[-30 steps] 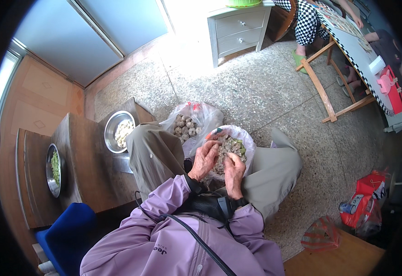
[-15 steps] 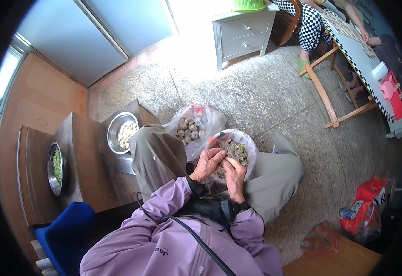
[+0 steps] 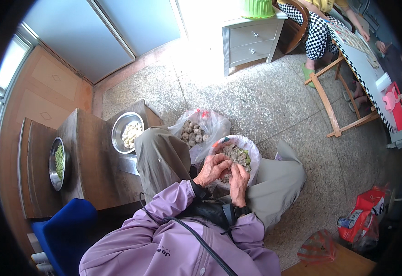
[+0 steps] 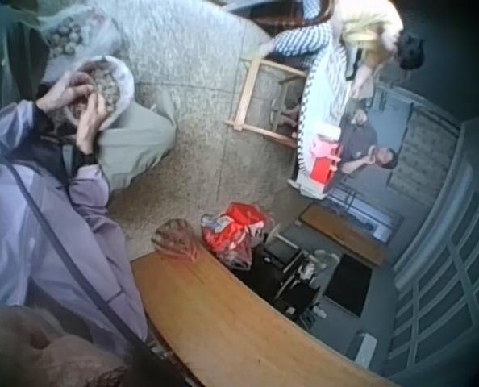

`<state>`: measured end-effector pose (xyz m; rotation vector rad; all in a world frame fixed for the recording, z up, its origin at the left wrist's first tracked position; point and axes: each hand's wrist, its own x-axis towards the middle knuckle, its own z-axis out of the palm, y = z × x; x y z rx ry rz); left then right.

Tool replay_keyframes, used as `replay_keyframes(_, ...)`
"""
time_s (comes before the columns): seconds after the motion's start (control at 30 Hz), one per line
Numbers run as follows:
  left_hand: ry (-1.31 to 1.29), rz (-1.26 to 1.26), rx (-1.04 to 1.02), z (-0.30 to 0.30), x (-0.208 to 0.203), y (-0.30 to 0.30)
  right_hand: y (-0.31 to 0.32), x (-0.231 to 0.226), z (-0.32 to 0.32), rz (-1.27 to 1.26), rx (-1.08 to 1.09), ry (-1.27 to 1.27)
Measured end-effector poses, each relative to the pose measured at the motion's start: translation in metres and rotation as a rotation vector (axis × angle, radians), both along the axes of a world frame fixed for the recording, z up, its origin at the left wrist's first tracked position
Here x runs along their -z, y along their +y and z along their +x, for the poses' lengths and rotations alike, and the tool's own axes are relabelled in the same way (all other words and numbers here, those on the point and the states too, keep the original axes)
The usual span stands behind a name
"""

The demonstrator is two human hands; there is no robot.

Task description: The person peels walnuts by hand, removing the shells and placing the kernels into a bowl.

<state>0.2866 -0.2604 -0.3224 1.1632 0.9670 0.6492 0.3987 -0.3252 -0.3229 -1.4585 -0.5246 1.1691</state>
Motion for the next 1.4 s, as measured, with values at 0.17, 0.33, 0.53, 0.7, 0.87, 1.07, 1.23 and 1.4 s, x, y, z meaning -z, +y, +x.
replay_keyframes(0.17,-0.048,-0.061,-0.037,0.0,0.006,-0.001,-0.001,0.007,-0.002,0.018,-0.016,0.092)
replay_keyframes(0.33,-0.026,-0.094,-0.036,0.003,-0.003,0.001,-0.001,0.001,-0.004,0.08,0.015,0.099)
replay_keyframes(0.53,0.005,-0.095,-0.067,-0.001,-0.006,-0.001,-0.01,0.027,0.001,-0.004,0.005,0.22)
replay_keyframes(0.7,0.026,-0.134,-0.039,0.013,-0.012,-0.005,-0.022,0.051,0.018,0.26,-0.085,-0.245)
replay_keyframes(0.87,-0.018,-0.029,-0.055,0.004,0.001,-0.002,-0.015,0.039,0.01,0.061,0.007,0.266)
replay_keyframes(1.07,0.005,0.074,-0.002,-0.001,0.012,-0.003,-0.011,0.056,0.027,0.71,-0.021,-1.1)
replay_keyframes(1.23,0.077,0.14,0.075,-0.018,0.056,0.01,-0.022,0.036,0.026,0.497,-0.173,-0.858)
replay_keyframes(1.4,0.049,0.265,0.001,0.006,-0.013,0.001,-0.021,0.046,0.024,0.296,-0.34,-0.688)
